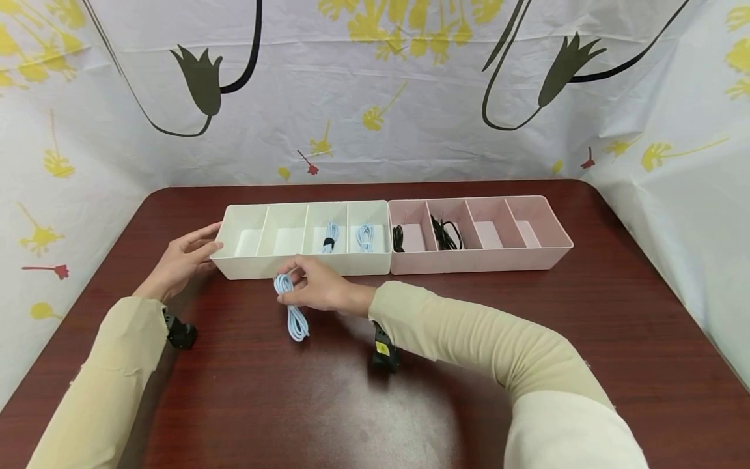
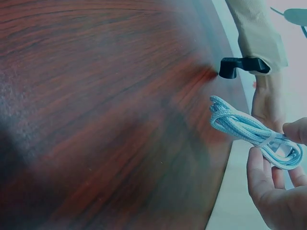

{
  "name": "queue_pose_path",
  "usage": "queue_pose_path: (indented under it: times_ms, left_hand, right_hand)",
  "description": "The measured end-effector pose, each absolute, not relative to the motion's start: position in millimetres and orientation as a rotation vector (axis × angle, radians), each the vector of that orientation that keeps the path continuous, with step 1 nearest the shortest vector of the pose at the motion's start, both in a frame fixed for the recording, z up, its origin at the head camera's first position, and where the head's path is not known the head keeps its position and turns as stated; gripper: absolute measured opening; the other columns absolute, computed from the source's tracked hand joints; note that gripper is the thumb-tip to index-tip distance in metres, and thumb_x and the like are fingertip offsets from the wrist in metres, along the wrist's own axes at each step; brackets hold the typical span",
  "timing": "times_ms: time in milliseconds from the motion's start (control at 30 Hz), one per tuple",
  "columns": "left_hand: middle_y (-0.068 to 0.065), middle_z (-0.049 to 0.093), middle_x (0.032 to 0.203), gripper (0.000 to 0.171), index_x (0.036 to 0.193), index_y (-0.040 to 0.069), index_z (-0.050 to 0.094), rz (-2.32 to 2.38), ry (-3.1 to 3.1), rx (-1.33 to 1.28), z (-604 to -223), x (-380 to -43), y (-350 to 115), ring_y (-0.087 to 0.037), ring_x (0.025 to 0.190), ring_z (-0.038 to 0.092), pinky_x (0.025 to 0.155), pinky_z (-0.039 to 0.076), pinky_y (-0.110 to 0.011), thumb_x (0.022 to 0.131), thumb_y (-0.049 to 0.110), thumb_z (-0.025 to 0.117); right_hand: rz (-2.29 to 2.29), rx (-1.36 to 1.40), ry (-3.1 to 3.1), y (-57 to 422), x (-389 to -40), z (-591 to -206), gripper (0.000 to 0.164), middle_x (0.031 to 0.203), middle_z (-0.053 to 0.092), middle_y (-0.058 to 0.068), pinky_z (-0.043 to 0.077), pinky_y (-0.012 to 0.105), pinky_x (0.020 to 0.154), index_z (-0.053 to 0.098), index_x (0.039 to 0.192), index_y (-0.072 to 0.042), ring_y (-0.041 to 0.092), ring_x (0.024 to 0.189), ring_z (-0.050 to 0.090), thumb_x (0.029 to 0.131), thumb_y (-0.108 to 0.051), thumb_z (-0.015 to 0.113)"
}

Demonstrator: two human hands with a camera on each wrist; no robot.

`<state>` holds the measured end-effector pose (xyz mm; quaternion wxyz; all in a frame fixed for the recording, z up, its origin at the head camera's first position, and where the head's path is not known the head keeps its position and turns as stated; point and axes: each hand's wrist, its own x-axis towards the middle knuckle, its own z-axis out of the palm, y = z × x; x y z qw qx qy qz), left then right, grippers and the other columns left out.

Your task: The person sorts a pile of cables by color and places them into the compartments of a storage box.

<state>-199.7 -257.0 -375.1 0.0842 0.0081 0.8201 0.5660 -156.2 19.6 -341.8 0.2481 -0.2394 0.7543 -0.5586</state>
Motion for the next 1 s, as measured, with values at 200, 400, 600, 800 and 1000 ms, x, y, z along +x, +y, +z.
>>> queue_pose_path:
  times_ms: [200,400,600,800,1000]
  left_hand:
    - [-0.018,0.04,0.128,0.063,0.139,0.019,0.03,1.685,2.451,0.018,-374.3,-199.3,-256.4,-0.016,0.102,0.048,0.076,0.047,-0.023,0.085,0.041,0.054]
    - [-0.018,0.04,0.128,0.064,0.139,0.019,0.03,1.689,2.441,0.012,-373.4,-199.3,-255.8,-0.016,0.101,0.048,0.076,0.047,-0.022,0.085,0.041,0.054]
    - [-0.018,0.04,0.128,0.063,0.139,0.02,0.03,1.689,2.437,0.01,-373.0,-198.8,-256.2,-0.015,0.101,0.048,0.075,0.047,-0.021,0.085,0.041,0.054]
    - [-0.017,0.04,0.128,0.063,0.139,0.021,0.03,1.688,2.435,0.011,-373.3,-199.2,-256.5,-0.017,0.102,0.048,0.077,0.047,-0.023,0.085,0.041,0.054]
    - [-0.017,0.04,0.128,0.063,0.139,0.022,0.031,1.681,2.439,0.016,-374.1,-200.0,-256.9,-0.018,0.104,0.048,0.078,0.047,-0.023,0.085,0.042,0.054]
  right_hand:
    - [-1.502,-0.725,2.145,19.7,-161.2,-332.8,0.035,0.092,0.047,0.012,0.05,0.024,0.068,0.049,0.107,0.005,0.023,0.081,0.058,0.076,0.004,0.063]
    - [-1.429,-0.775,2.268,18.5,-166.4,-319.5,0.035,0.091,0.05,0.011,0.049,0.022,0.069,0.051,0.106,0.002,0.021,0.08,0.059,0.074,0.0,0.066]
    - [-1.415,-0.764,2.292,16.2,-175.3,-309.4,0.036,0.093,0.05,0.012,0.049,0.022,0.069,0.051,0.107,0.001,0.021,0.081,0.059,0.075,0.0,0.066]
    - [-1.381,-0.737,2.308,14.3,-184.5,-301.3,0.037,0.095,0.049,0.012,0.049,0.022,0.069,0.049,0.11,-0.001,0.022,0.085,0.058,0.077,-0.003,0.066]
    - [-1.456,-0.656,2.288,12.8,-194.5,-296.9,0.037,0.095,0.049,0.012,0.05,0.024,0.067,0.05,0.11,0.0,0.023,0.087,0.058,0.077,-0.002,0.066]
